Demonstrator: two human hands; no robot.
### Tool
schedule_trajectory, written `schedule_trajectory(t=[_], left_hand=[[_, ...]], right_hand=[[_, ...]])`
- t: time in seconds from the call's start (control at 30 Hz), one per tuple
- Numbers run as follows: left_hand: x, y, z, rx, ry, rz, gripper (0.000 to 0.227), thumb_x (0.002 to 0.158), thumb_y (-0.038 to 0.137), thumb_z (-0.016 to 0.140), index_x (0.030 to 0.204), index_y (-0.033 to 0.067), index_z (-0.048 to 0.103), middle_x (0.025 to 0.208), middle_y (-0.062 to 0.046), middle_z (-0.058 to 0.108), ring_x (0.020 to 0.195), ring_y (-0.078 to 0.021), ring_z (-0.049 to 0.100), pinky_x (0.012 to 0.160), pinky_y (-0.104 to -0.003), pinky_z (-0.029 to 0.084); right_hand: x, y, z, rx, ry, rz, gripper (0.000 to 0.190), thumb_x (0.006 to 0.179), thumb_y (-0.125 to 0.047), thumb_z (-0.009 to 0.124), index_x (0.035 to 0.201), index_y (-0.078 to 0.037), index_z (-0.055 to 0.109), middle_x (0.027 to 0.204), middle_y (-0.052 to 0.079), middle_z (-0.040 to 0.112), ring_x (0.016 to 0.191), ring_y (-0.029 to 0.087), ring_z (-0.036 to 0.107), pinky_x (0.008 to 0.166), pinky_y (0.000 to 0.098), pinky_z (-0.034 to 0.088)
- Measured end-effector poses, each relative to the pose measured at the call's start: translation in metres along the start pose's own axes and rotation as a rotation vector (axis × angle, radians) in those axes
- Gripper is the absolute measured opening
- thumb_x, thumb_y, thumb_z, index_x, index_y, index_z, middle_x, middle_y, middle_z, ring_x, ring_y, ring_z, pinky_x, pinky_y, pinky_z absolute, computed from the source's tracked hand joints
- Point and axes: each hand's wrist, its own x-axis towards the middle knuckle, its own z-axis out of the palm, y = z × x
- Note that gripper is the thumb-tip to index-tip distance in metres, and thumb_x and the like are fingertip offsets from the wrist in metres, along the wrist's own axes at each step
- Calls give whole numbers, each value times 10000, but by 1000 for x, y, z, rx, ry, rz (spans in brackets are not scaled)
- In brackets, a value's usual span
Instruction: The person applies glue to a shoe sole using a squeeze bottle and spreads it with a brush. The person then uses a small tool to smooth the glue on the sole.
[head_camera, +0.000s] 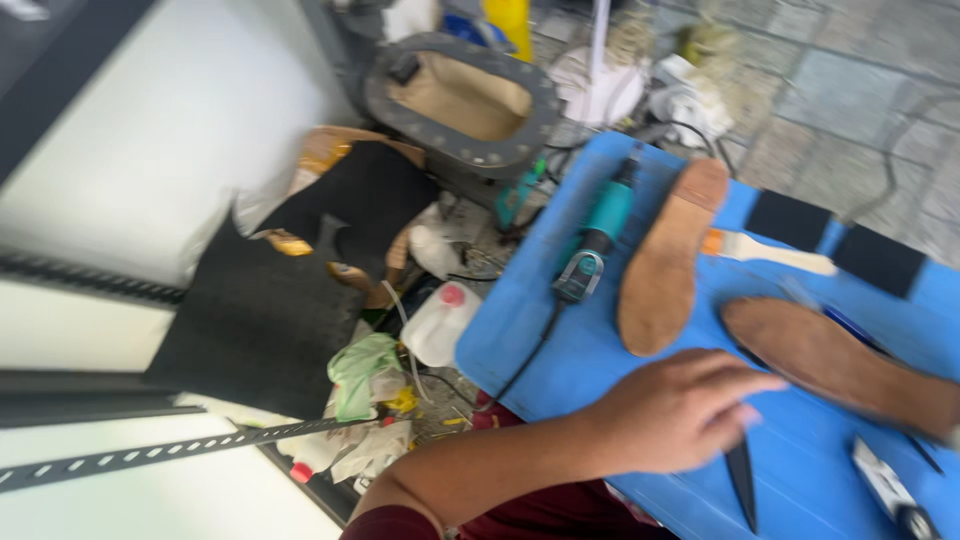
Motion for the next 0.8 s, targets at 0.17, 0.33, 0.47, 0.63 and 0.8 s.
schedule_trajectory(t=[0.17, 0.33, 0.47, 0.63, 0.8], left_hand=[[4, 14, -17, 42, 53, 41, 503, 981, 357, 711, 1393, 132, 532, 1209, -61, 643, 1070, -249, 657, 963, -328, 561], [-1, -5, -53, 94, -3, -21, 452, 941, 353, 763, 1284, 132, 569, 1151, -45, 660, 1055, -249, 670, 933, -348, 542], [-1, -12, -76, 136, -31, -35, 502, 861, 337, 791, 1250, 107, 572, 1127, -68, 667, 1064, -275, 687, 922, -380, 558], [21, -4, -91, 115, 49, -72, 424, 918, 258, 786, 1242, 102, 560, 1155, -78, 677, 1066, -270, 700, 920, -369, 562], [47, -17, -127, 132, 295, -155, 521, 845, 207, 809, 1291, 94, 565, 1187, -111, 686, 1030, -270, 716, 863, -364, 590]], right_hand=[[-34, -67, 60, 208, -255, -53, 332, 959, 10, 756, 1215, 70, 553, 1122, 203, 699, 1031, 204, 716, 931, 317, 589], [-49, -129, 101, 308, -244, -88, 355, 951, 58, 719, 1249, 85, 528, 1149, 210, 698, 1067, 204, 716, 989, 321, 591], [-40, -168, 117, 375, -323, -24, 363, 901, 69, 707, 1211, 65, 517, 1155, 184, 694, 1069, 207, 703, 955, 333, 583], [-20, -193, 123, 510, -408, 26, 374, 937, 40, 658, 1278, 61, 506, 1236, 173, 675, 1154, 209, 685, 999, 328, 566], [-12, -208, 112, 534, -502, 5, 528, 905, 7, 643, 1407, 68, 490, 1356, 172, 613, 1212, 214, 638, 985, 340, 546]])
